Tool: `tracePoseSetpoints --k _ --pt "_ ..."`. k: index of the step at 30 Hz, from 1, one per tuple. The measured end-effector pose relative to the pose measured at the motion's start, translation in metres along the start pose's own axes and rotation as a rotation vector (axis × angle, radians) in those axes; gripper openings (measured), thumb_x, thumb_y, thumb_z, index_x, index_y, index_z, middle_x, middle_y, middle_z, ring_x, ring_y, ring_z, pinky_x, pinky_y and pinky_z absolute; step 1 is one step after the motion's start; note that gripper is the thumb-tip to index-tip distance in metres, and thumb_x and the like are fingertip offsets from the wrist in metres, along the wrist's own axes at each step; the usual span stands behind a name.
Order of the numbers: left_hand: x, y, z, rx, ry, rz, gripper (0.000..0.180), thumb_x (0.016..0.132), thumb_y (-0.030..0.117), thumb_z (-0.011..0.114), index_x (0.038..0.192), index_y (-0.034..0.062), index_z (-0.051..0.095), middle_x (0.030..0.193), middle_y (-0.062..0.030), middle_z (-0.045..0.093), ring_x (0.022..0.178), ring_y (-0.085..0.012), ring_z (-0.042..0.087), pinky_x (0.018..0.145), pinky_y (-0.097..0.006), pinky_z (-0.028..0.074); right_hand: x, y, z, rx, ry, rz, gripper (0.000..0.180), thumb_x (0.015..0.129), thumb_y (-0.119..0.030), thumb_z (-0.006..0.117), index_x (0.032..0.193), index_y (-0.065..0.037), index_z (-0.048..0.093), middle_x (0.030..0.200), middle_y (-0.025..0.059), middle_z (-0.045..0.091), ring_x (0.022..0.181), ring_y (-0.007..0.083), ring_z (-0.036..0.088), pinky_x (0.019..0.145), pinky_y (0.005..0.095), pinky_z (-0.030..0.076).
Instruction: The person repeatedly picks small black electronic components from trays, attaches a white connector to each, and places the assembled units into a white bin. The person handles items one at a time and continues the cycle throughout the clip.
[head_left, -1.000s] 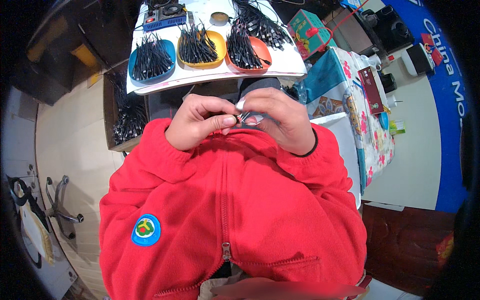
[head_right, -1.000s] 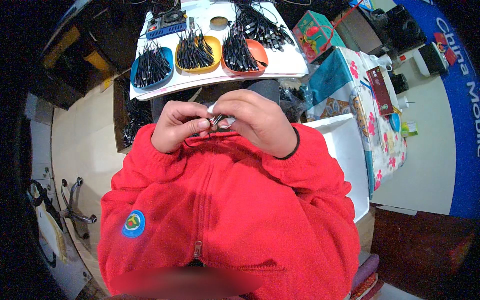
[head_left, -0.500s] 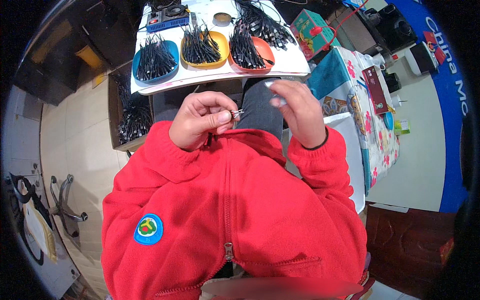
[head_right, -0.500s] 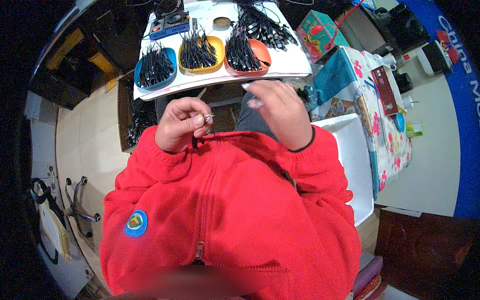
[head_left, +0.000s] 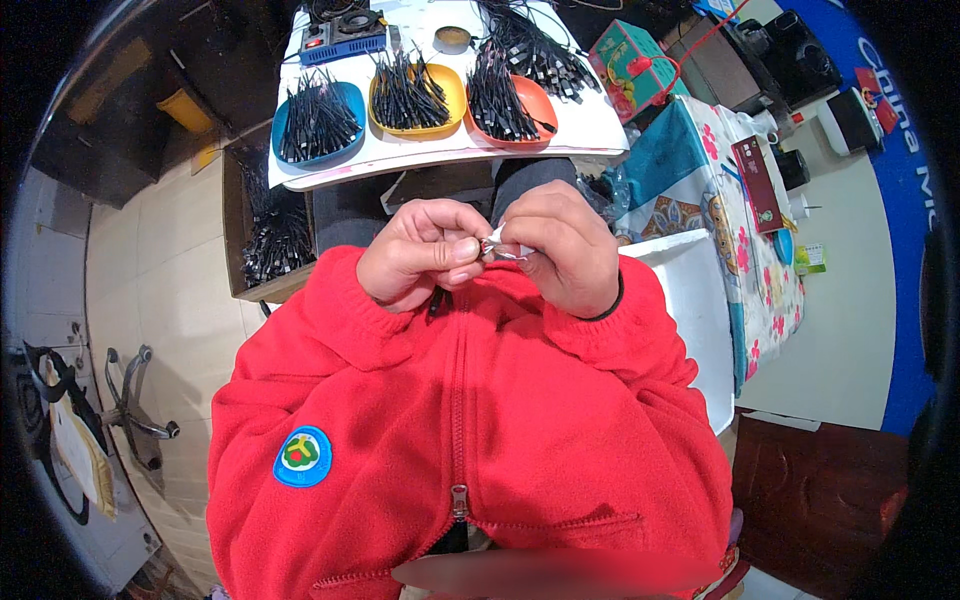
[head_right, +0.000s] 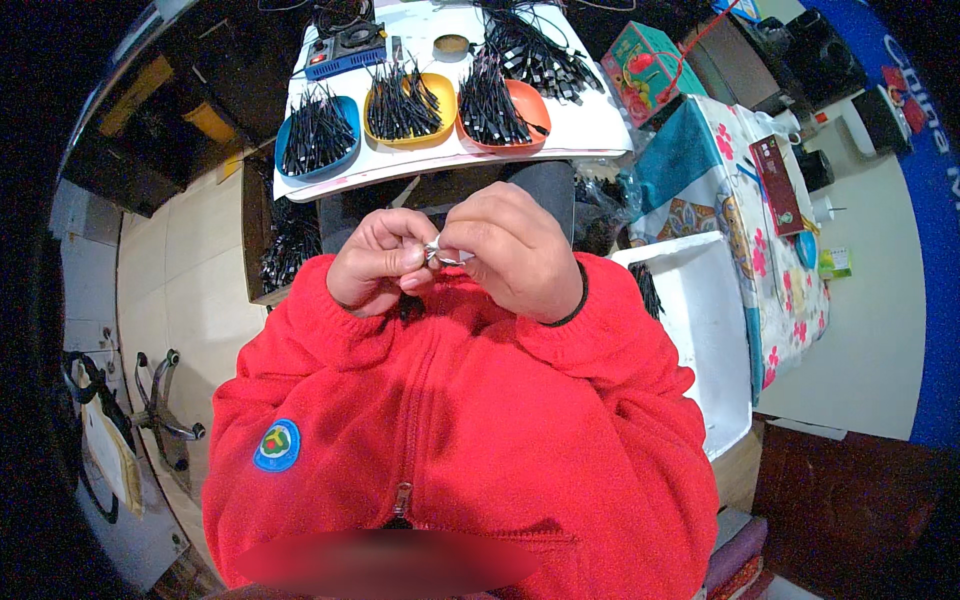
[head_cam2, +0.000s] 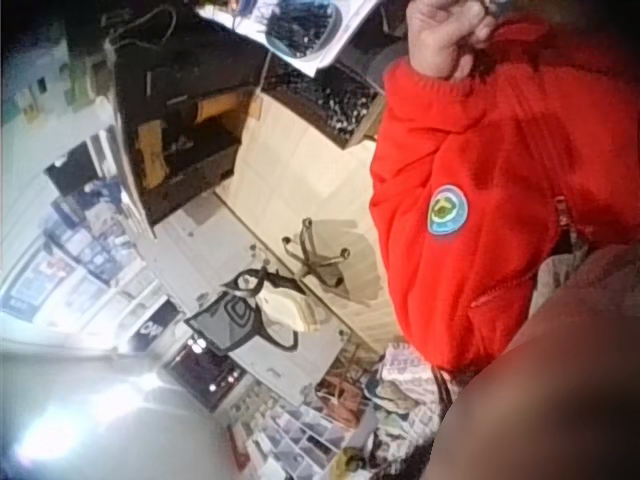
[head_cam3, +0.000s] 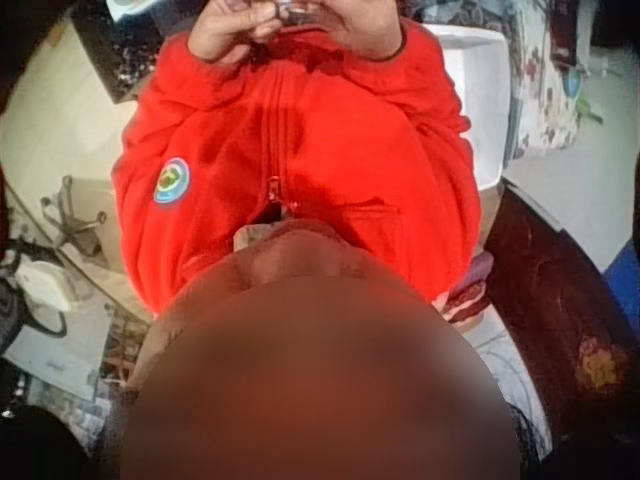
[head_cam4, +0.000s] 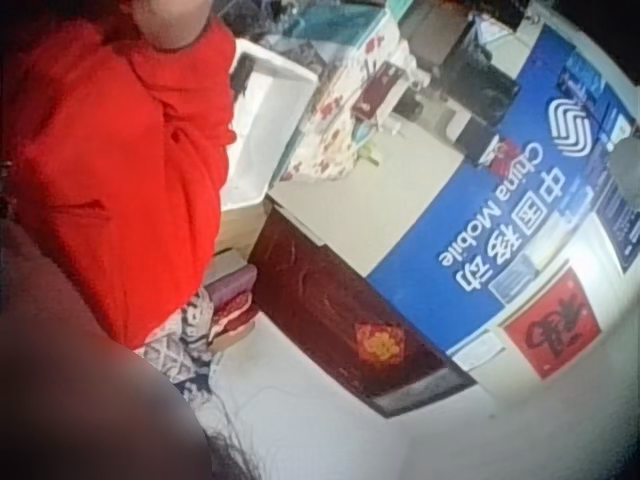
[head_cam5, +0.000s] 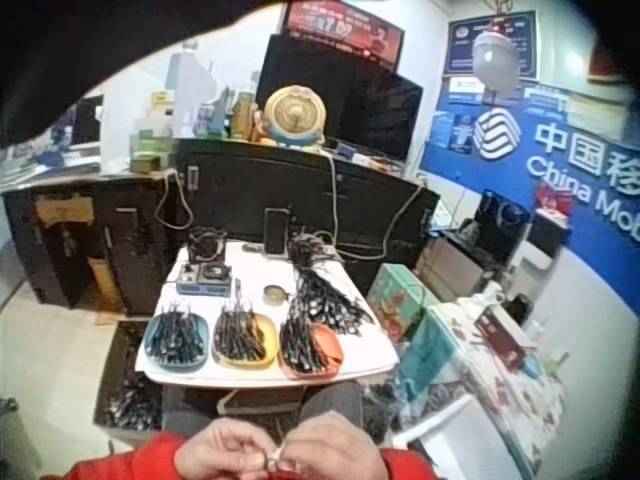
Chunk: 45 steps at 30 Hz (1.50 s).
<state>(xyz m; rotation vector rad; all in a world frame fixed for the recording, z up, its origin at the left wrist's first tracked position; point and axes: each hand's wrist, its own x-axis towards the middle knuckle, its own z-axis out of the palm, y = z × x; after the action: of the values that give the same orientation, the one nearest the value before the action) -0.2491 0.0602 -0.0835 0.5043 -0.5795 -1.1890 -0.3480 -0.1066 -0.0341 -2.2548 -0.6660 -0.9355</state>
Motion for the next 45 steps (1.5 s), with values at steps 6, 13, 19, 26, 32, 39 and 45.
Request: tracePoseSetpoints --k 6,13,19,26,32,39,45 --pt "-0.004 0.012 0.008 0.713 0.073 0.203 0.011 0.086 0.001 0.059 0.094 -0.0042 0.063 0.078 -0.0059 0.062 0.065 -0.0110 0.056 0.058 -0.023 0.044 -0.005 -0.009 -0.013 0.182 -0.225 0.337 0.014 0.078 0.000 0.061 0.091 -0.001 0.055 0.083 0.0079 0.057 0.075 0.0240 0.056 0.070 0.0309 0.044" --pt "-0.002 0.012 0.013 1.083 0.046 0.338 0.008 0.082 0.002 0.062 0.087 -0.0034 0.065 0.075 -0.0096 0.064 0.063 -0.0143 0.059 0.058 -0.026 0.046 -0.010 -0.008 -0.018 1.086 -0.255 1.102 0.014 0.090 -0.009 0.057 0.097 0.003 0.056 0.093 0.0027 0.059 0.088 0.0086 0.054 0.079 0.0233 0.044" --pt "0.000 0.005 0.000 0.357 0.053 0.099 0.012 0.087 0.003 0.060 0.096 -0.0042 0.063 0.074 -0.0032 0.058 0.064 -0.0071 0.052 0.056 -0.021 0.040 -0.004 -0.016 -0.021 -0.065 -0.098 0.251 0.026 0.069 -0.001 0.067 0.094 -0.004 0.060 0.090 0.0102 0.060 0.081 0.0259 0.059 0.069 0.0324 0.046" --pt "0.000 -0.006 0.003 0.099 0.037 0.022 0.012 0.087 0.005 0.061 0.095 -0.0028 0.063 0.073 -0.0032 0.057 0.063 -0.0070 0.050 0.055 -0.020 0.038 -0.007 -0.018 -0.014 -0.327 -0.107 -0.017 0.024 0.067 -0.004 0.066 0.090 -0.004 0.060 0.087 0.0072 0.060 0.079 0.0227 0.058 0.067 0.0329 0.044" --pt "-0.003 -0.001 0.008 0.779 0.072 0.246 0.010 0.087 0.002 0.060 0.094 -0.0033 0.064 0.077 -0.0036 0.060 0.065 -0.0066 0.051 0.058 -0.020 0.040 -0.011 -0.016 -0.013 0.964 -0.156 1.088 0.013 0.092 -0.009 0.056 0.096 0.004 0.058 0.091 0.0022 0.059 0.087 0.0082 0.055 0.077 0.0230 0.045" --pt "-0.002 -0.005 0.002 -0.006 0.018 -0.028 0.014 0.088 0.010 0.059 0.091 -0.0037 0.060 0.069 -0.0043 0.055 0.055 -0.0072 0.044 0.049 -0.021 0.032 -0.009 0.003 -0.021 0.210 -0.088 0.400 0.014 0.081 -0.004 0.066 0.095 -0.003 0.065 0.092 0.0077 0.060 0.082 0.0152 0.058 0.067 0.0254 0.046" --pt "0.002 -0.012 -0.004 -0.326 -0.135 -0.131 0.013 0.091 0.006 0.055 0.100 -0.0015 0.059 0.071 -0.0055 0.053 0.055 -0.0061 0.037 0.047 -0.020 0.025 0.001 0.014 -0.008 0.260 -0.074 0.057 0.027 0.066 0.006 0.071 0.090 -0.006 0.064 0.090 0.0070 0.060 0.081 0.0213 0.058 0.070 0.0298 0.047"
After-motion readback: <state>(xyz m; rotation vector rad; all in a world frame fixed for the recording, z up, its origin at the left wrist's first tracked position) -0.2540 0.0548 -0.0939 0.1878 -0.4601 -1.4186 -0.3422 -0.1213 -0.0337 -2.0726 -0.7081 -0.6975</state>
